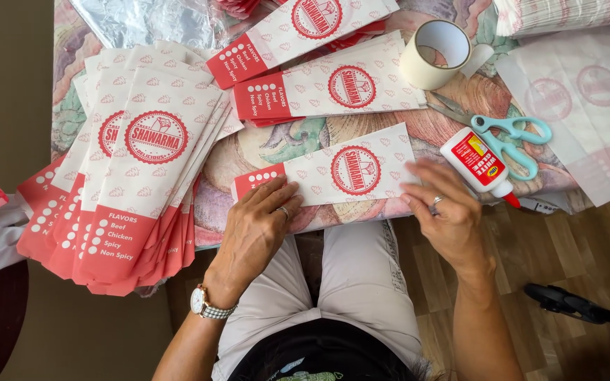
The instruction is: Applying glue to paper bag templates and pressing them together to assemble finished bags.
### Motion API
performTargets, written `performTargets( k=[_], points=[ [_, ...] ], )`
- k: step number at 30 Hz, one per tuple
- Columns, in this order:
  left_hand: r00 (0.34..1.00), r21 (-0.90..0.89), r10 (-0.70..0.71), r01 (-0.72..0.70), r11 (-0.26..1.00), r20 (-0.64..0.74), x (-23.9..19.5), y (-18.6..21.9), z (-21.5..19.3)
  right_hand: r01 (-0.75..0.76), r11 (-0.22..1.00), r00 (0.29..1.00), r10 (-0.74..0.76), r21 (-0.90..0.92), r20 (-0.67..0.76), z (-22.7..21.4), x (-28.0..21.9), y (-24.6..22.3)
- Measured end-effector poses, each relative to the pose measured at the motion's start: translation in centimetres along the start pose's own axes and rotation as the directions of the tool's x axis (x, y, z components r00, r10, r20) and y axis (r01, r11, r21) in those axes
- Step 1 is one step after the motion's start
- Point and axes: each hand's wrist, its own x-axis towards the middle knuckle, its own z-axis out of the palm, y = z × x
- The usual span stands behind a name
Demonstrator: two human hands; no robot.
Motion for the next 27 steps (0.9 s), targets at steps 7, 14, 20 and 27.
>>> performTargets(
  k=[7,14,20,27],
  points=[
    [0.992,0.018,0.071,-0.073,0.997,0.107,0.1,-1.7,-0.4,-0.248,0.806,0.959,0.285,-0.537,-0.015,-4.9,-1.3,5.8],
    [0.982,-0.010,0.071,-0.070,0.997,0.175,2.2,-2.1,-1.7,-0.579,0.741,0.790,0.613,-0.342,-0.010,-5.9,-1.3,6.2],
    [0.962,-0.024,-0.057,0.066,0.998,0.267,3.1,-3.6,-2.0,-0.283,0.683,0.644,0.656,0.674,-0.394,-6.8,-3.1,1.8],
    [0.912,-0.130,-0.160,0.224,0.966,0.378,4.6,-3.6,-3.1,-0.191,0.648,0.623,0.661,0.737,-0.419,-2.8,-5.3,2.7]
  ],
)
